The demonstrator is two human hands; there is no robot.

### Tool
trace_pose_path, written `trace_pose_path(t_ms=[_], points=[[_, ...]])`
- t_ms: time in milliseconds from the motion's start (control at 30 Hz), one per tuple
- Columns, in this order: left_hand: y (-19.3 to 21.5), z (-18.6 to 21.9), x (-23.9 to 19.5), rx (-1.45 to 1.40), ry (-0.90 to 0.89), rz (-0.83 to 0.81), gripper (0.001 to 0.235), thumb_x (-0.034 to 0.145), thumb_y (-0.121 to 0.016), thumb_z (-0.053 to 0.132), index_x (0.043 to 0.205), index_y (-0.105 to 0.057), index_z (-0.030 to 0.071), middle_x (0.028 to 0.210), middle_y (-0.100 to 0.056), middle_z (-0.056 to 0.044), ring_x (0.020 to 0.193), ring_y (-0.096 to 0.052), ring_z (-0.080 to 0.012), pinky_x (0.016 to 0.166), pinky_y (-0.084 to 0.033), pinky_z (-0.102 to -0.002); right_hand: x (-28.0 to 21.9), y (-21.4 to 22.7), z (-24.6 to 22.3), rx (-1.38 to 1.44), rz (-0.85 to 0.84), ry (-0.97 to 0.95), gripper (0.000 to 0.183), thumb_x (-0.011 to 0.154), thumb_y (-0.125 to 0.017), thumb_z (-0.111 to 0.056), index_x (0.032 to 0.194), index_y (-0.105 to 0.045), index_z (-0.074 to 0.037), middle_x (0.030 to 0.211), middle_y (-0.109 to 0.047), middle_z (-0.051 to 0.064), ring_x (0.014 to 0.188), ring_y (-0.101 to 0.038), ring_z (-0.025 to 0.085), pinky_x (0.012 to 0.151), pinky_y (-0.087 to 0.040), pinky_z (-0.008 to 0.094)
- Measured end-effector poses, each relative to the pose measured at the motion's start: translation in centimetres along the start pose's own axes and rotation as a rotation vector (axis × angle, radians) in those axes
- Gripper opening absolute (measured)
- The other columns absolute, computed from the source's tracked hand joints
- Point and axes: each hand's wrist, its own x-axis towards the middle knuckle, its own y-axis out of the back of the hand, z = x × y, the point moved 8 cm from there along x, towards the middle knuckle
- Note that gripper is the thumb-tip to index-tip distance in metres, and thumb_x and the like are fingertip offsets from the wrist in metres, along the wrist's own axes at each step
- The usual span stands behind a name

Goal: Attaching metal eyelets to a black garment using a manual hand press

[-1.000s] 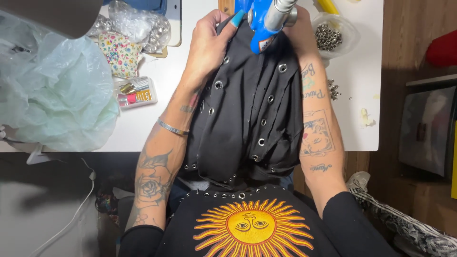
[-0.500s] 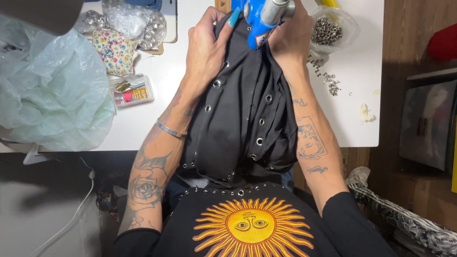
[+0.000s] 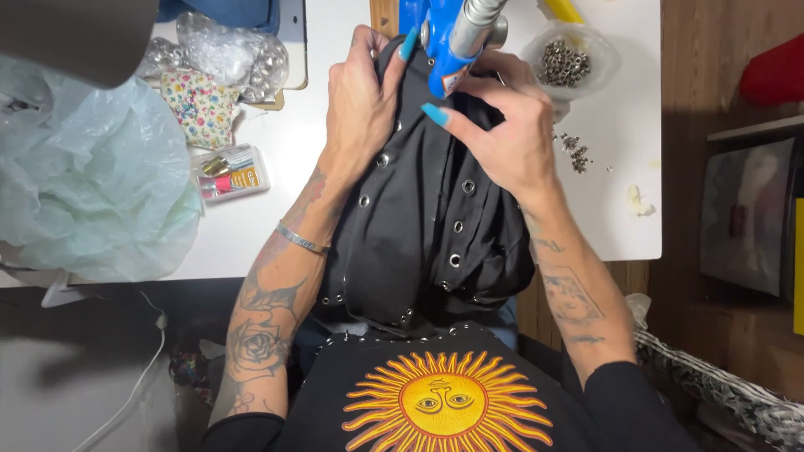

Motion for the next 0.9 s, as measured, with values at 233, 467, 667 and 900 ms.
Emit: trace_pose_path(t_ms=[233, 467, 667, 900], points=[[0.0, -0.1, 0.0, 0.005, -0.005, 0.029, 0.026, 0.087, -0.042, 0.034, 0.079, -0.034, 0.011, 0.056, -0.047, -0.005, 0.05, -0.04, -0.0274, 0.051, -0.036, -0.033, -0.5, -1.1, 1.1, 0.032, 0.156, -0.096, 0.016, 0.073, -0.077, -0.008, 0.083, -0.066, -0.001, 0.088, -0.059, 0.006, 0.088, -0.055, 0.02, 0.079, -0.044, 0.029], [0.1, 0.1, 0.0, 0.031, -0.054, 0.03, 0.025, 0.088, -0.042, 0.033, 0.08, -0.033, 0.011, 0.056, -0.046, -0.005, 0.05, -0.039, -0.0285, 0.051, -0.035, -0.033, -0.2, -1.0, 0.4, 0.008, 0.174, -0.144, 0.013, 0.072, -0.074, -0.005, 0.082, -0.066, -0.002, 0.09, -0.062, 0.005, 0.09, -0.057, 0.019, 0.082, -0.044, 0.03], [-0.4, -0.5, 0.5, 0.056, -0.164, 0.101, 0.018, 0.087, -0.049, 0.026, 0.082, -0.042, 0.01, 0.068, -0.058, -0.008, 0.059, -0.055, -0.0324, 0.06, -0.039, -0.036, -3.0, 3.7, 0.8, -0.009, 0.18, -0.115, 0.031, 0.08, -0.071, -0.007, 0.104, -0.057, 0.008, 0.106, -0.056, 0.021, 0.102, -0.054, 0.031, 0.091, -0.044, 0.039], [-0.3, 0.3, 0.4, 0.075, -0.129, 0.077, 0.021, 0.089, -0.048, 0.028, 0.081, -0.043, 0.01, 0.064, -0.055, -0.008, 0.055, -0.048, -0.028, 0.058, -0.036, -0.035, -12.1, 8.2, 6.8, -0.582, 0.169, -0.131, 0.028, 0.081, -0.066, 0.002, 0.108, -0.061, 0.008, 0.119, -0.044, 0.02, 0.109, -0.046, 0.035, 0.097, -0.025, 0.063]])
